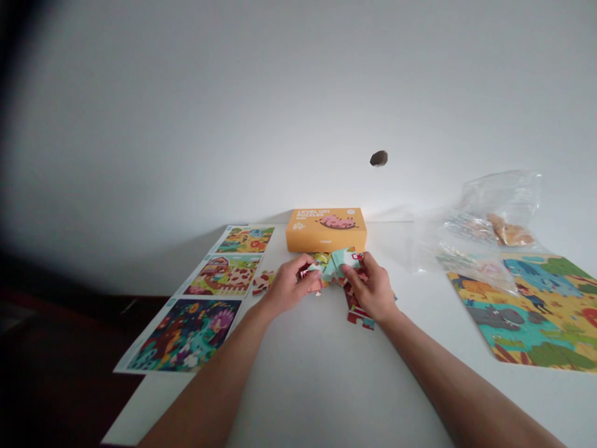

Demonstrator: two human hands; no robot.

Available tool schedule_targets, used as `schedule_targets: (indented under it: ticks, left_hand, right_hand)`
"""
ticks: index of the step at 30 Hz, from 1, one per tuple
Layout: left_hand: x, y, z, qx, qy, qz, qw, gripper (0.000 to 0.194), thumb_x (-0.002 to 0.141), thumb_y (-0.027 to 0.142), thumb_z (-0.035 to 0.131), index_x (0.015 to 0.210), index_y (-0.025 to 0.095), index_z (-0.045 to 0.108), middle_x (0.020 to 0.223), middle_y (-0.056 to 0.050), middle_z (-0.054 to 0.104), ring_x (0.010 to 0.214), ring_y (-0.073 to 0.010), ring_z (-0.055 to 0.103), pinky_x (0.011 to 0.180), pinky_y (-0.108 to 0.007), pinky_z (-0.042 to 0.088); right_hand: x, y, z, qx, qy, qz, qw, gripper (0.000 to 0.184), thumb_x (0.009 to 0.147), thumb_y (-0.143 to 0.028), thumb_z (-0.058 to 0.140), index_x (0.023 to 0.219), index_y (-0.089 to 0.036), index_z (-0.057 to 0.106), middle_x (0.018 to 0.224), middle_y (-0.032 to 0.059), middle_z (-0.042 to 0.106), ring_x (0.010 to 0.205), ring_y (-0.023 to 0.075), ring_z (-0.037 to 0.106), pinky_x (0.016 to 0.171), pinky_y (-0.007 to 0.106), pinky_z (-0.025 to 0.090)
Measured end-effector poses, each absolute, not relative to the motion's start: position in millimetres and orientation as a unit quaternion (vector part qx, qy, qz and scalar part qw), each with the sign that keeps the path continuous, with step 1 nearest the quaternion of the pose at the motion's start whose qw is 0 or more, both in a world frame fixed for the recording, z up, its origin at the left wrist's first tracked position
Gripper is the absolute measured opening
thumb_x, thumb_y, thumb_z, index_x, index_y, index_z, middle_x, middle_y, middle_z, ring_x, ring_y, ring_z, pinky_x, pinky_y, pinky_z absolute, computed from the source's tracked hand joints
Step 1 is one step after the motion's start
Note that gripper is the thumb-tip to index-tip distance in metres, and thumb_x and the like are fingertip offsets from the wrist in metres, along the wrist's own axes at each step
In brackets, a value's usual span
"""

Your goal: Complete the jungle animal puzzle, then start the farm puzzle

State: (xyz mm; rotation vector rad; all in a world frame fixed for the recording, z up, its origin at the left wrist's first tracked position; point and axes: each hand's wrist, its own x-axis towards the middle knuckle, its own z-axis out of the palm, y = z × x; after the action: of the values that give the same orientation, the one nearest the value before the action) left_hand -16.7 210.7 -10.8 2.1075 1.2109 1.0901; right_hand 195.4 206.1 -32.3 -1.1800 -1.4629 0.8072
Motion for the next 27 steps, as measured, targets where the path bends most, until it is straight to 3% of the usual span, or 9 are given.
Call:
schedule_targets:
  ticks: [6,14,20,27]
  left_hand:
    - [-17.7,212.9,-13.2,0.742,0.462,0.414,0.254,0.022,0.094,0.04,0.053,0.091,0.018,0.058,0.08,0.001,0.061,0.073,-0.013,0.056,0.066,-0.022,0.039]
    - [-15.3,211.0,-11.6,0.737,0.45,0.41,0.292,0.026,0.092,0.043,0.055,0.089,0.018,0.061,0.072,0.003,0.056,0.064,-0.0111,0.051,0.06,-0.021,0.037]
    - [-15.9,212.6,-11.2,0.721,0.44,0.435,0.31,0.026,0.093,0.042,0.054,0.092,0.017,0.062,0.075,0.002,0.058,0.067,-0.0117,0.052,0.063,-0.021,0.04]
    - [-13.6,210.4,-10.5,0.719,0.415,0.418,0.369,0.028,0.089,0.04,0.06,0.1,0.016,0.067,0.081,-0.001,0.065,0.069,-0.0128,0.058,0.063,-0.022,0.045]
  right_hand:
    - [200.4,209.2,-31.9,-0.493,-0.613,0.318,0.53,0.039,0.084,-0.058,0.063,0.082,-0.019,0.06,0.07,0.0037,0.068,0.065,0.0191,0.064,0.056,0.028,0.05]
    - [197.6,204.2,-33.2,-0.461,-0.584,0.426,0.515,0.039,0.085,-0.056,0.064,0.075,-0.019,0.056,0.06,0.0025,0.066,0.046,0.0153,0.057,0.042,0.025,0.042]
    - [201.4,207.0,-32.0,-0.487,-0.584,0.303,0.574,0.04,0.084,-0.056,0.065,0.076,-0.017,0.062,0.069,0.0047,0.067,0.061,0.0169,0.06,0.054,0.026,0.048]
    - [191.9,198.7,-29.3,-0.444,-0.596,0.464,0.483,0.038,0.084,-0.058,0.063,0.079,-0.021,0.054,0.051,-0.0034,0.055,0.039,0.0134,0.048,0.038,0.025,0.035]
